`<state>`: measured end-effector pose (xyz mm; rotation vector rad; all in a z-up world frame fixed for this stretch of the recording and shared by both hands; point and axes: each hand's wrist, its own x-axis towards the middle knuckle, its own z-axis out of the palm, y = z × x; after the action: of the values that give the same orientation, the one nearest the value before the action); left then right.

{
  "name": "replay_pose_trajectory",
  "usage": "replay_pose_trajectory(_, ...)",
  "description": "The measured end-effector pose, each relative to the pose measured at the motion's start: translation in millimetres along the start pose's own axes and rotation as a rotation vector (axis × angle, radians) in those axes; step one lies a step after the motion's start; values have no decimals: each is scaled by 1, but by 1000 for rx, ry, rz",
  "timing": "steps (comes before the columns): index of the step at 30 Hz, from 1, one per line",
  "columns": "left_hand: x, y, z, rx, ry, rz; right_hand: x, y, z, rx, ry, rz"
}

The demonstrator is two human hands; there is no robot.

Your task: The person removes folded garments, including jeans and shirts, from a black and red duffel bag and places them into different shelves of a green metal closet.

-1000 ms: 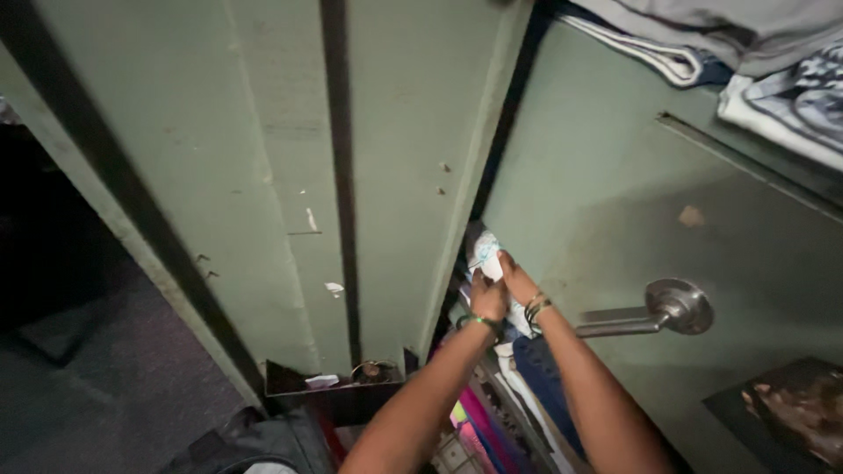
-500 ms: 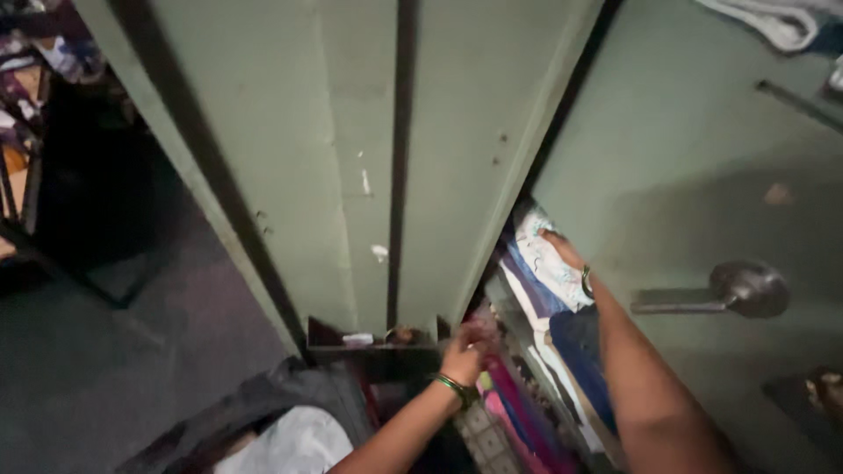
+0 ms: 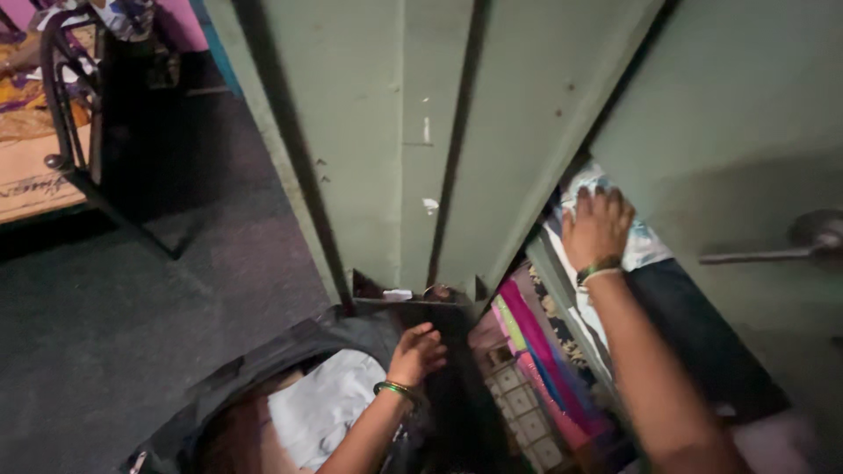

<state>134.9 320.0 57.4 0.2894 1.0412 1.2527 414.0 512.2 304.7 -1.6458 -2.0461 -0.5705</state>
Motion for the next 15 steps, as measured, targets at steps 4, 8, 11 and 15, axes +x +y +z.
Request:
replay_pose_trajectory(4,-11,17,-18,-8,11,43,-47,-77,-37,31,150,-156)
replay_pose_trajectory(8,-30,33,-26,-13,1,66,-90,-142,-44,230,38,-155)
replay_pose_trajectory(11,-49,42,-33,40,53,46,-112,-180,-45,403,47,-240)
replay_pose_trajectory(15,-64,44,-52,-29,24,124,-141,-220,-48,597,5,-318)
